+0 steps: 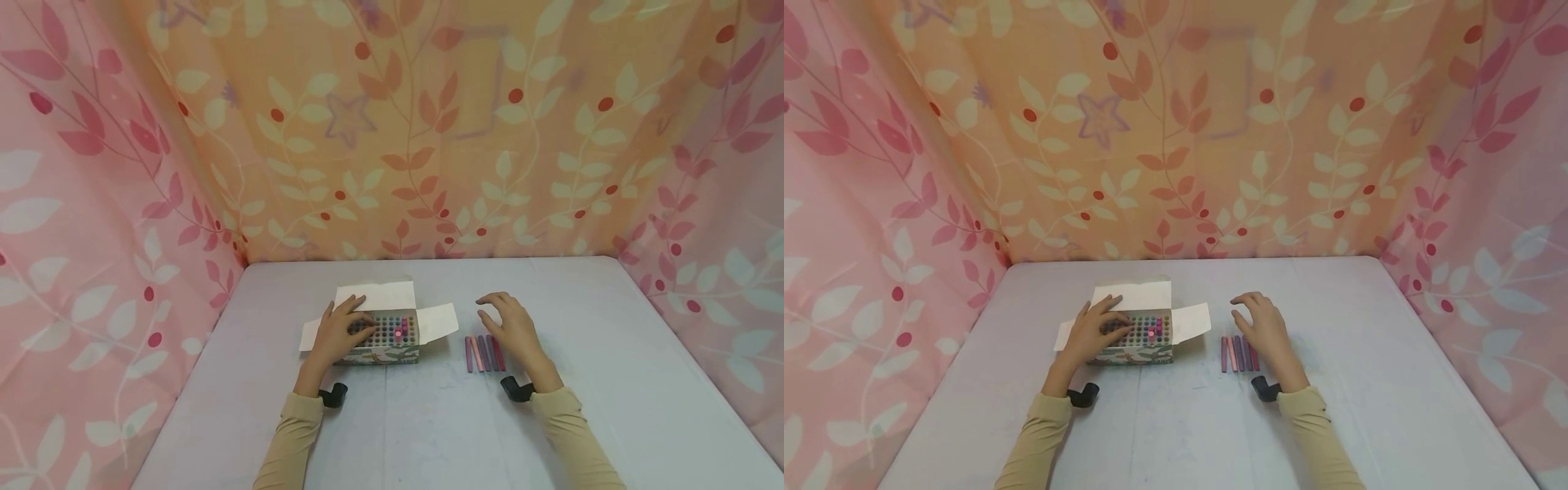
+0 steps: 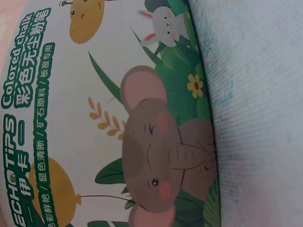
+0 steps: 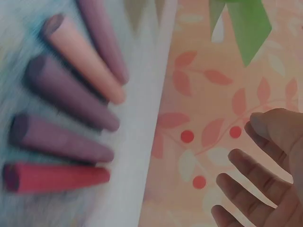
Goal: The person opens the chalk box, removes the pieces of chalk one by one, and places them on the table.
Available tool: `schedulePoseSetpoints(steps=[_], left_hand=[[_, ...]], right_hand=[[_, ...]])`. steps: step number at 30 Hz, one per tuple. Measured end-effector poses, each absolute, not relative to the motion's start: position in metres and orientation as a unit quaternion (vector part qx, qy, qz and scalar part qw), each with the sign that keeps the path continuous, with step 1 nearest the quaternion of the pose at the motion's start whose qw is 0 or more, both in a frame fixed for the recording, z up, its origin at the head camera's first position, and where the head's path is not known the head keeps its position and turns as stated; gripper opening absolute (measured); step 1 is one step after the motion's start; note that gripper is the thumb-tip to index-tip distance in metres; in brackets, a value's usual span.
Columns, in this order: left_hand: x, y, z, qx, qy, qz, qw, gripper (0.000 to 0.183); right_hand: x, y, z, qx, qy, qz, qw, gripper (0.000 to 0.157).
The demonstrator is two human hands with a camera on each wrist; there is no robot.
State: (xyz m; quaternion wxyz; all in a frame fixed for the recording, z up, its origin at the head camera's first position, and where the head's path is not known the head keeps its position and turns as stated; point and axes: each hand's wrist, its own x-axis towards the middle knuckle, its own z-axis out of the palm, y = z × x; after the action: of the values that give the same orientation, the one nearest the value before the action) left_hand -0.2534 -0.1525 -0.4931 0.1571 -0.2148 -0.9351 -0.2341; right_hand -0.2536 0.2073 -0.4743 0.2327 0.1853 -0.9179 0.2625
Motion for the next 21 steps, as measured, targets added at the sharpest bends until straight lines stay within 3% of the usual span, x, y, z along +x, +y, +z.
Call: schedulePoseSetpoints(steps=[9, 21], left_hand=[[-0.253, -0.153, -0.494, -0.218, -0.933, -0.238, 0.158, 0.012], [-0.255, -0.153, -0.494, -0.221, -0.932, -0.236, 0.162, 0.011]], right_hand=[[-0.257, 0.177, -0.468, 0.23, -0.888, 0.281, 0.281, 0.016], [-0.257, 0.138, -0.474, 0.286, -0.874, 0.284, 0.271, 0.015]])
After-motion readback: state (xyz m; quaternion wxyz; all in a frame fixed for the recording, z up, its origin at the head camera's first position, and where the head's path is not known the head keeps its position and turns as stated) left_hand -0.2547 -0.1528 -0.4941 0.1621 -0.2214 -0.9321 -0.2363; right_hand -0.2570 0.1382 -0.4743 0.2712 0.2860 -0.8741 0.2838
